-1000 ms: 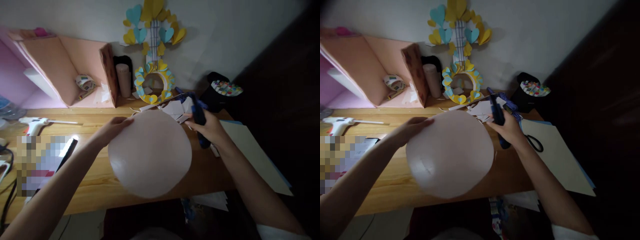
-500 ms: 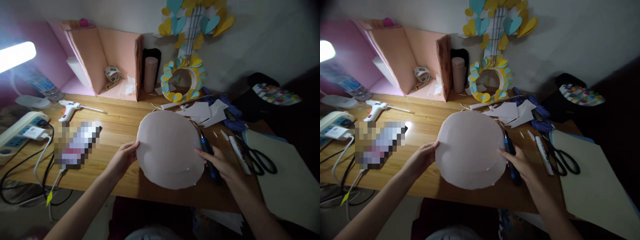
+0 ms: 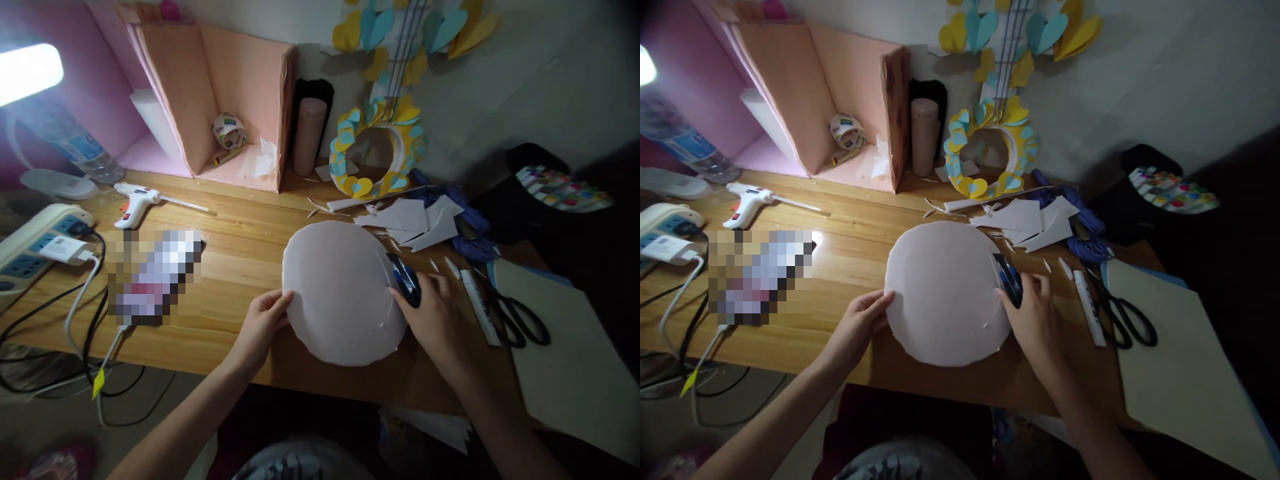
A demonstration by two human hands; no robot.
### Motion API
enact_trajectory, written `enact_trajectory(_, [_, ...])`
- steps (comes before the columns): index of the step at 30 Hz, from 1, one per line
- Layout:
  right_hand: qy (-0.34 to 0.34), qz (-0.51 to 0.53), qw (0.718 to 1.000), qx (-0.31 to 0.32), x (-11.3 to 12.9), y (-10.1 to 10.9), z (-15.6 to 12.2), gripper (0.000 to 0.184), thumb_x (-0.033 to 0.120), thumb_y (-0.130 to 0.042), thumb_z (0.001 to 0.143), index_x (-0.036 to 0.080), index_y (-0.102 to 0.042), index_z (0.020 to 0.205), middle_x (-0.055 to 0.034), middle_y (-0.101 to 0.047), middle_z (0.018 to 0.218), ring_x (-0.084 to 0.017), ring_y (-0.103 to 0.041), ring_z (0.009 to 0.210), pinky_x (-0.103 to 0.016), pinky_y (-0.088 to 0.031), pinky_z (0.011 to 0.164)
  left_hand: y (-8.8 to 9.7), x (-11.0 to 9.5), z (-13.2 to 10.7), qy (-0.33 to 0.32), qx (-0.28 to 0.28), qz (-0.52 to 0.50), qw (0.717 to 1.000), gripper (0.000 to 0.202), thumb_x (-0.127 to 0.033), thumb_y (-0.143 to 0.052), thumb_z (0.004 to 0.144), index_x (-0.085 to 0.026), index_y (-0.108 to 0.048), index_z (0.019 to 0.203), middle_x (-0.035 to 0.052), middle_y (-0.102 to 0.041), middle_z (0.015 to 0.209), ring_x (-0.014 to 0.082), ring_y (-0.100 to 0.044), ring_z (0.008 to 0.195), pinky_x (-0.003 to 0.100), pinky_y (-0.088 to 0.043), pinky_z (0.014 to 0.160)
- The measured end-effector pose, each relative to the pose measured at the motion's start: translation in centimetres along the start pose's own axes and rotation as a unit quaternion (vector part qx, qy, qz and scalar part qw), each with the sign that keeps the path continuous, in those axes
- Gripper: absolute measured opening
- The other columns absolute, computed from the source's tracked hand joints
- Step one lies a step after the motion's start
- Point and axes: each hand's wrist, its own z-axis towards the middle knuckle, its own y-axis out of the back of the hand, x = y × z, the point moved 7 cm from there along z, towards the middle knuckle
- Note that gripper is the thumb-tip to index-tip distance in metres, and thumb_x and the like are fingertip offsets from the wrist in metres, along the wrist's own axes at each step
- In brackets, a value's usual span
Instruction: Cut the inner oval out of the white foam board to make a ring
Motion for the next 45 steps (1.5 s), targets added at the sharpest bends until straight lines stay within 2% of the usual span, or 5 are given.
enact_trajectory(4, [0.075,0.051,0.996,-0.006,3.9,1.7,-2.1,0.053,0.051,-0.046,0.087,0.015,-0.045,0.126,-0.0183,-0.056,0.114,-0.030,-0.059,0.099,-0.040,-0.050,0.074,-0.2,1.1,-0.4,-0.012,-0.047,0.009,0.999,0.037,-0.050,-0.071,0.070,-0.013,-0.072,0.076,0.0028,-0.065,0.066,0.0108,-0.054,0.059,0.020,-0.044,0.057])
enact_trajectory(11, [0.163,0.134,0.954,0.213,9.4,0.3,-7.0,0.034,0.035,-0.036,0.095,0.021,-0.046,0.125,-0.0100,-0.059,0.115,-0.021,-0.062,0.100,-0.036,-0.052,0.083,-0.7,1.3,-0.7,-0.038,-0.081,-0.037,0.995,0.036,-0.047,-0.073,0.068,-0.013,-0.074,0.080,0.0038,-0.068,0.070,0.0121,-0.057,0.063,0.021,-0.047,0.061])
enact_trajectory(22, [0.252,0.045,0.953,0.163,10.3,0.3,-8.3,0.039,0.025,-0.047,0.093,0.021,-0.049,0.131,-0.0085,-0.068,0.100,-0.023,-0.065,0.089,-0.039,-0.053,0.079,-0.8,0.7,-0.9,-0.085,-0.098,0.030,0.991,0.033,-0.046,-0.066,0.074,-0.014,-0.070,0.073,0.0021,-0.064,0.065,0.0144,-0.055,0.064,0.023,-0.046,0.059])
enact_trajectory(33, [0.299,-0.055,0.937,0.174,12.2,1.0,-9.2,0.045,0.022,-0.055,0.089,0.010,-0.050,0.132,-0.0059,-0.067,0.080,-0.018,-0.063,0.068,-0.029,-0.049,0.059,-1.1,-0.3,-2.2,-0.243,-0.174,0.248,0.921,0.039,-0.040,-0.052,0.087,-0.017,-0.045,0.056,-0.0045,-0.034,0.055,0.0091,-0.031,0.052,0.023,-0.025,0.048])
enact_trajectory(45, [0.342,-0.187,0.906,0.163,12.8,2.3,-9.3,0.046,0.013,-0.055,0.086,0.013,-0.051,0.132,-0.0027,-0.062,0.073,-0.016,-0.060,0.063,-0.028,-0.043,0.051,-1.3,-0.3,-2.3,-0.243,-0.173,0.267,0.916,0.038,-0.040,-0.051,0.088,-0.018,-0.045,0.057,-0.0046,-0.034,0.055,0.0104,-0.032,0.053,0.024,-0.025,0.050])
